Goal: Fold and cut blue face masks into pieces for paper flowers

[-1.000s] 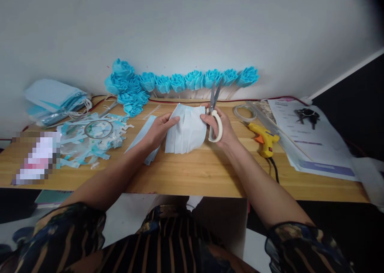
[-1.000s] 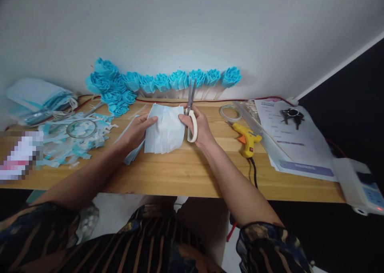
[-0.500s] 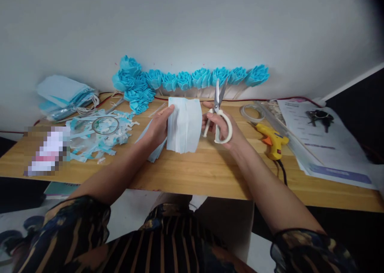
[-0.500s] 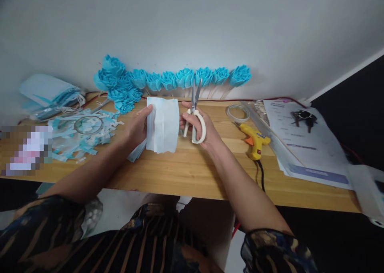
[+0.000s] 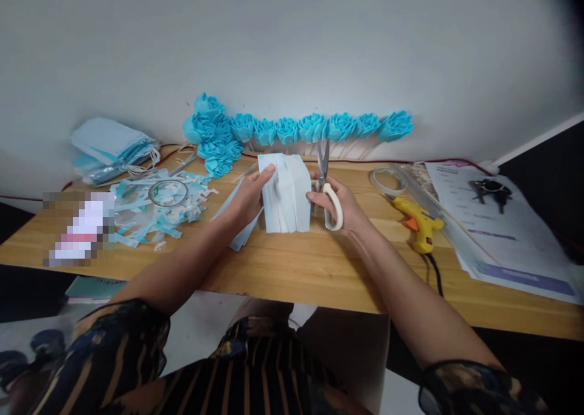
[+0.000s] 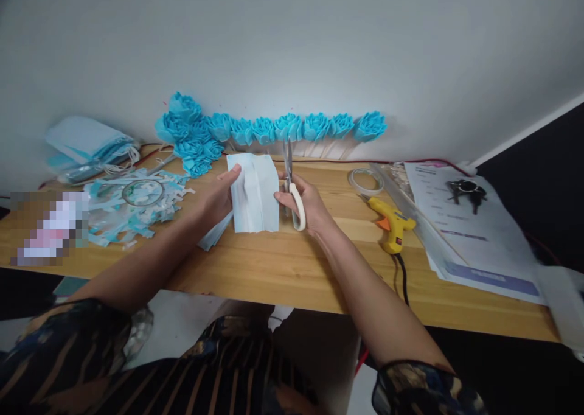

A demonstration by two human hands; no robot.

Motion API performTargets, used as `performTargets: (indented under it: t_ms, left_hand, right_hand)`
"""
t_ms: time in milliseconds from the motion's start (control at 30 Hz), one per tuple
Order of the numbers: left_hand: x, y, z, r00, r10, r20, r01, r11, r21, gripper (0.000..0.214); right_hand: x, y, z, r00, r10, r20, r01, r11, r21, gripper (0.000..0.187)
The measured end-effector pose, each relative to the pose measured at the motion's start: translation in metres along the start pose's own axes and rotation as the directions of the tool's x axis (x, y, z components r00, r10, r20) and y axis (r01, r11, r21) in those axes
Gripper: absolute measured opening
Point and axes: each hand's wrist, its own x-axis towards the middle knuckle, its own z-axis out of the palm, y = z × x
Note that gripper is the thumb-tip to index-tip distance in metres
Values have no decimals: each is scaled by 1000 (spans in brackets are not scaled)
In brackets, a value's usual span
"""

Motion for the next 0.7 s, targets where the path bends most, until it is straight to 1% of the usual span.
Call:
performTargets:
  t_ms: [100, 300, 400, 467, 533, 600, 700]
  left_hand:
    - [-2, 0, -2, 1000, -3, 0, 3, 998, 58, 55]
    - [-3, 4, -3, 991, 107, -80, -98, 990, 102, 50]
    - [-5, 7, 0, 986, 131, -98, -119, 986, 119, 52]
    - [-7, 8, 2, 990, 119, -71, -110, 986, 129, 52]
    - [-9, 9, 4, 996, 87, -31, -82, 986, 144, 51]
    - [-11, 9, 5, 998, 53, 17, -55, 983, 173, 51]
    - [-14, 9, 8, 996, 14, 91, -35, 972, 232, 52]
  right_hand:
    - [0, -2, 0, 1000, -7, -8, 6, 1000, -21, 62]
    - [-3, -6, 0, 1000, 11, 10, -11, 1000, -14, 65]
    - [-4, -5, 0, 999, 19, 39, -18, 1000, -19, 64]
    - [-4, -4, 1, 997, 20, 80, -18, 999, -26, 60]
    - [-5, -5, 1, 995, 15, 94, -12, 1000, -25, 55]
    - [-5, -7, 0, 998, 1, 61, 0, 1000, -16, 52]
    - [-4, -11, -1, 1000, -25, -19, 25, 1000, -3, 58]
